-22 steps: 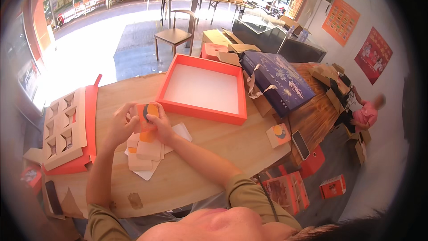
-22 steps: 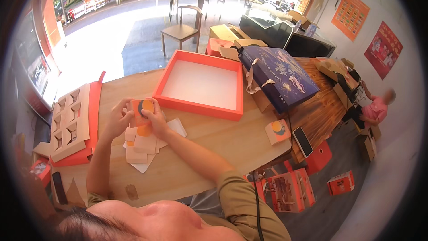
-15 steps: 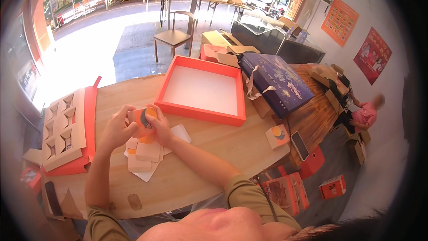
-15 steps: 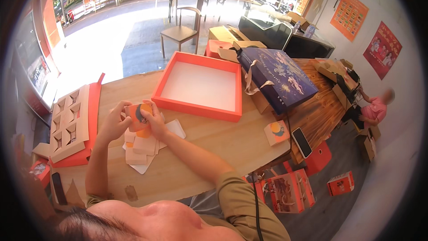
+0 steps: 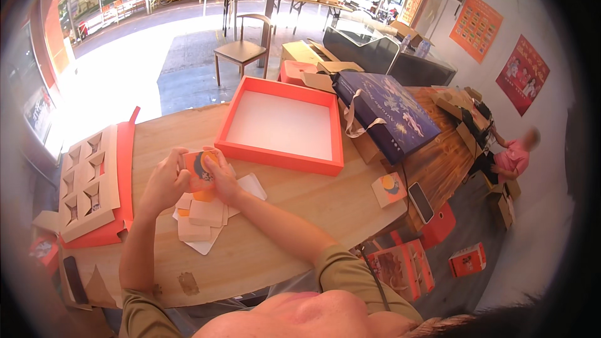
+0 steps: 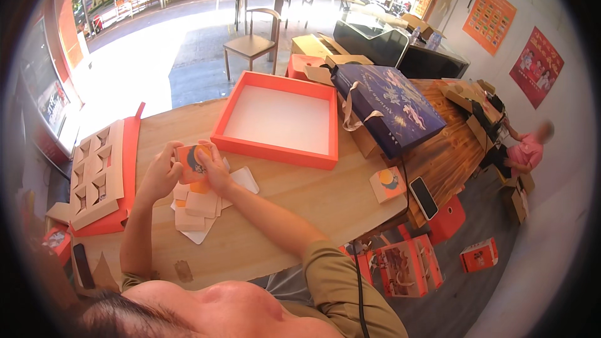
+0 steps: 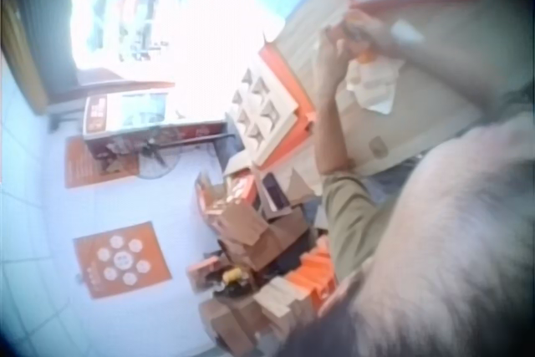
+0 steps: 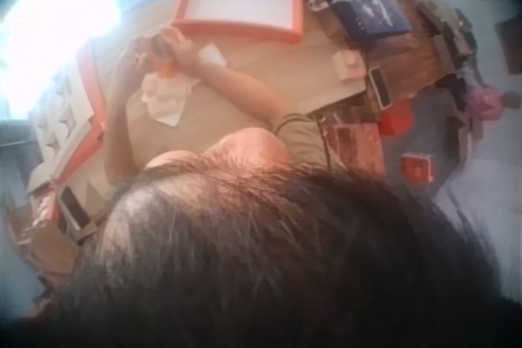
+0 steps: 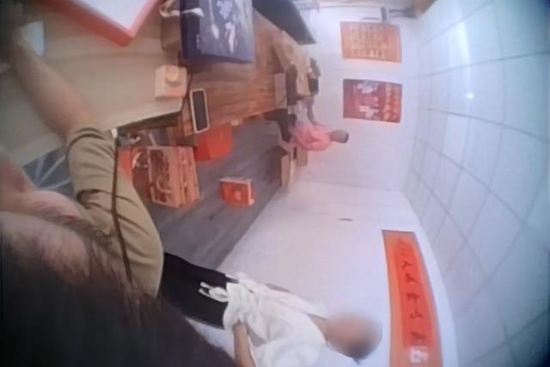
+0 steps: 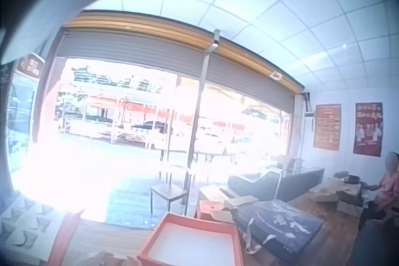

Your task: The person assembles small cardboard boxes by folding flaps and inserting them into a larger tray. They handle multiple small boxes and a larger tray, placing the assembled boxes into the tray.

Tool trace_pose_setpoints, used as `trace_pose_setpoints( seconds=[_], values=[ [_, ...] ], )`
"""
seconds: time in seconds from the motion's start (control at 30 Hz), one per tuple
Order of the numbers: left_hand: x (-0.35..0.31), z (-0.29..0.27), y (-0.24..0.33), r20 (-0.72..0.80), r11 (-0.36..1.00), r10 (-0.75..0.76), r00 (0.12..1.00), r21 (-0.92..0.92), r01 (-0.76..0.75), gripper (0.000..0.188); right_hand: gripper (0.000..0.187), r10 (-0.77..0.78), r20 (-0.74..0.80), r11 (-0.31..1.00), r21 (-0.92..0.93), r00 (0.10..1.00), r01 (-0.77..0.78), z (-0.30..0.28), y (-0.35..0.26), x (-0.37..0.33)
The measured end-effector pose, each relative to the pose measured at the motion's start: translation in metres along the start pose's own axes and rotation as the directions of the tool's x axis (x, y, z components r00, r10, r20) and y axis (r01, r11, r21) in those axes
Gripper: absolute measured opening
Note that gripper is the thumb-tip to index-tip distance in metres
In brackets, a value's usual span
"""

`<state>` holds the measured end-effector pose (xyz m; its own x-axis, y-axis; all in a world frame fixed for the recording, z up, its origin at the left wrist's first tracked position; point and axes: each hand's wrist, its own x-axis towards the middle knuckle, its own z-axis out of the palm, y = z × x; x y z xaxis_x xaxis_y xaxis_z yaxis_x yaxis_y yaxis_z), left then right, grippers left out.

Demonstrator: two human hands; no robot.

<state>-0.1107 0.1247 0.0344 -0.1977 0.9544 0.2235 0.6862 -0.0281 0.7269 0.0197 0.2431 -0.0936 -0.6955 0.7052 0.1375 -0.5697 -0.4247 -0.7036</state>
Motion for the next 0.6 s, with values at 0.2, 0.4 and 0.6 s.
trace_pose_setpoints(
  seconds=[0.2, 0.4, 0.6],
  values=[
    [0.001, -0.002, 0.001, 0.024, 0.999, -0.022, 0.999, -0.036, 0.023, 0.043, 0.044, -0.015, 0.022, 1.000, -0.016, 1.000, 0.015, -0.001, -0.002, 0.000],
    [0.000, -0.012, 0.007, 0.084, 0.994, -0.023, 0.996, -0.100, 0.031, 0.049, 0.043, -0.030, -0.006, 0.999, -0.019, 1.000, 0.030, 0.002, -0.003, -0.001],
    [-0.002, -0.022, 0.004, 0.299, 0.995, -0.040, 0.953, -0.075, 0.066, 0.071, 0.044, 0.011, 0.062, 0.997, -0.079, 0.998, -0.006, 0.002, -0.006, -0.007]
  ],
)
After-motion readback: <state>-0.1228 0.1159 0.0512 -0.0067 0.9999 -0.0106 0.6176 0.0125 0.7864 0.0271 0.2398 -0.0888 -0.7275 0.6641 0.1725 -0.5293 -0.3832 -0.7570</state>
